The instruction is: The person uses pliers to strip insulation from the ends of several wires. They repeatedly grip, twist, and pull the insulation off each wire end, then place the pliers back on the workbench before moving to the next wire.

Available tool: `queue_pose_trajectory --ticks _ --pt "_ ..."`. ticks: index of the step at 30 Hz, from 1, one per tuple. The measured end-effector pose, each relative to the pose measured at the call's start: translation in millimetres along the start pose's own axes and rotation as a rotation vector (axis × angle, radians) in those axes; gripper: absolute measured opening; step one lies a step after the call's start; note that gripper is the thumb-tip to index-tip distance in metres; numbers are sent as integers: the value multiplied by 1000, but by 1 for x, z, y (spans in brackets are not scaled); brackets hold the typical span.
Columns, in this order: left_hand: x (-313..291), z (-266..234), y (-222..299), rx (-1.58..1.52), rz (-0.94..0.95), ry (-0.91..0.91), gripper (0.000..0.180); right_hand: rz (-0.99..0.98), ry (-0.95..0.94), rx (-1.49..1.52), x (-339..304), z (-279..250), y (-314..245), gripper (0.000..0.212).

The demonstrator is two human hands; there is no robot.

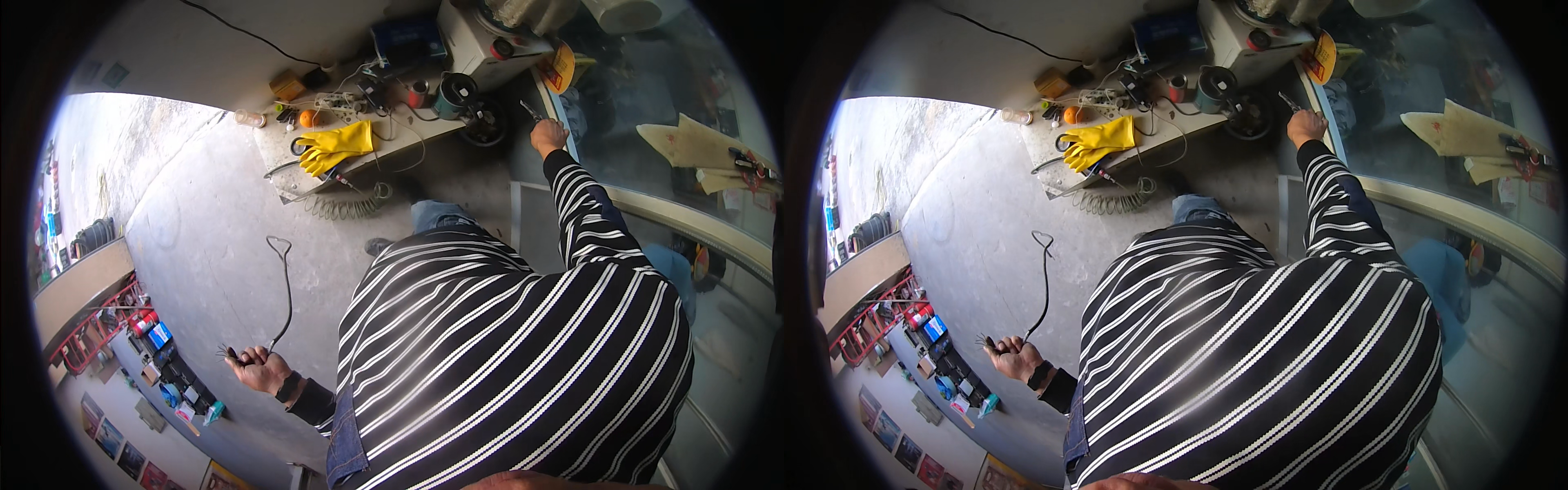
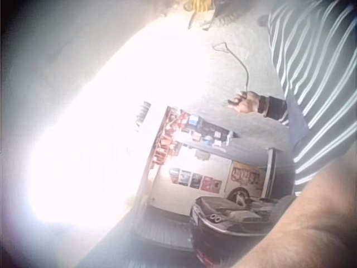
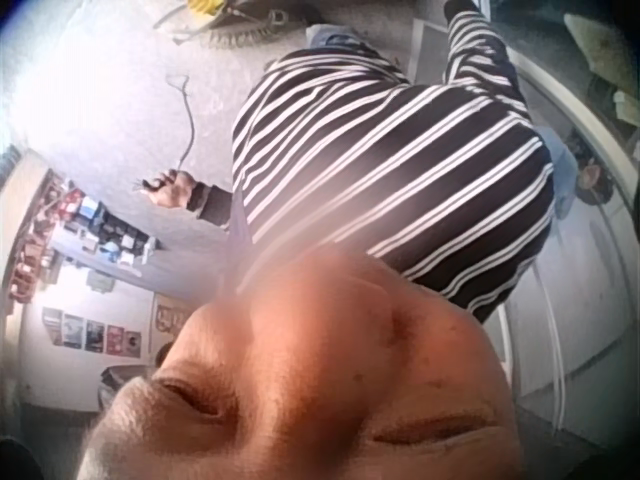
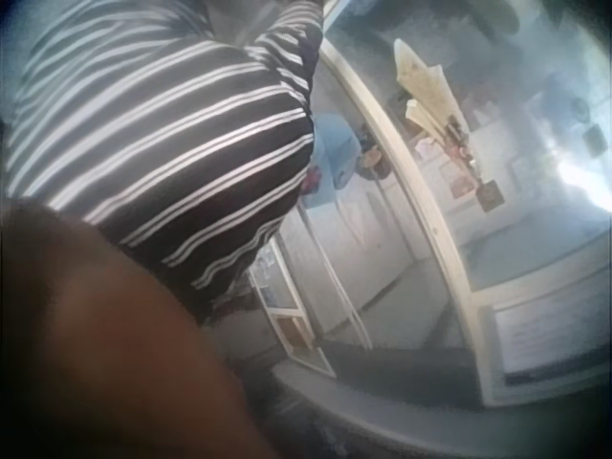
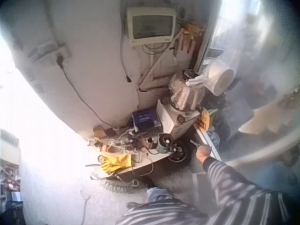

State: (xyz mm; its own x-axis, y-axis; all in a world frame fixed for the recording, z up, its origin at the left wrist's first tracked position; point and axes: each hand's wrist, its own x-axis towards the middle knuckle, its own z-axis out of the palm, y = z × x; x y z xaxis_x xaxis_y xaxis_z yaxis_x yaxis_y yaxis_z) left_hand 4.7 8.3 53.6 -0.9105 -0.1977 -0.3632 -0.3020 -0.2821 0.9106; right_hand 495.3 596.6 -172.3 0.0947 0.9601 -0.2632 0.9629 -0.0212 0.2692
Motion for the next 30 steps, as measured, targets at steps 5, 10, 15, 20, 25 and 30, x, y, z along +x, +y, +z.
queue_pose_trajectory --ticks 5,10,15,20,25,30 --pt "1 0 0 30 18 42 26 -40 -37 -15 13 12 5 29" --pt "-1 6 -2 28 30 26 27 -143 55 -29 23 20 15 30" --pt "-5 14 -6 24 17 17 31 -140 26 -33 32 5 17 29" --pt "-7 23 -11 32 -13 55 34 -77 -85 34 46 -17 3 29" --pt "-13 35 -15 48 -11 80 32 -62 -146 32 78 -33 -11 32" --pt "-17 43 -18 39 -34 39 30 -111 -123 34 112 -33 -24 34"
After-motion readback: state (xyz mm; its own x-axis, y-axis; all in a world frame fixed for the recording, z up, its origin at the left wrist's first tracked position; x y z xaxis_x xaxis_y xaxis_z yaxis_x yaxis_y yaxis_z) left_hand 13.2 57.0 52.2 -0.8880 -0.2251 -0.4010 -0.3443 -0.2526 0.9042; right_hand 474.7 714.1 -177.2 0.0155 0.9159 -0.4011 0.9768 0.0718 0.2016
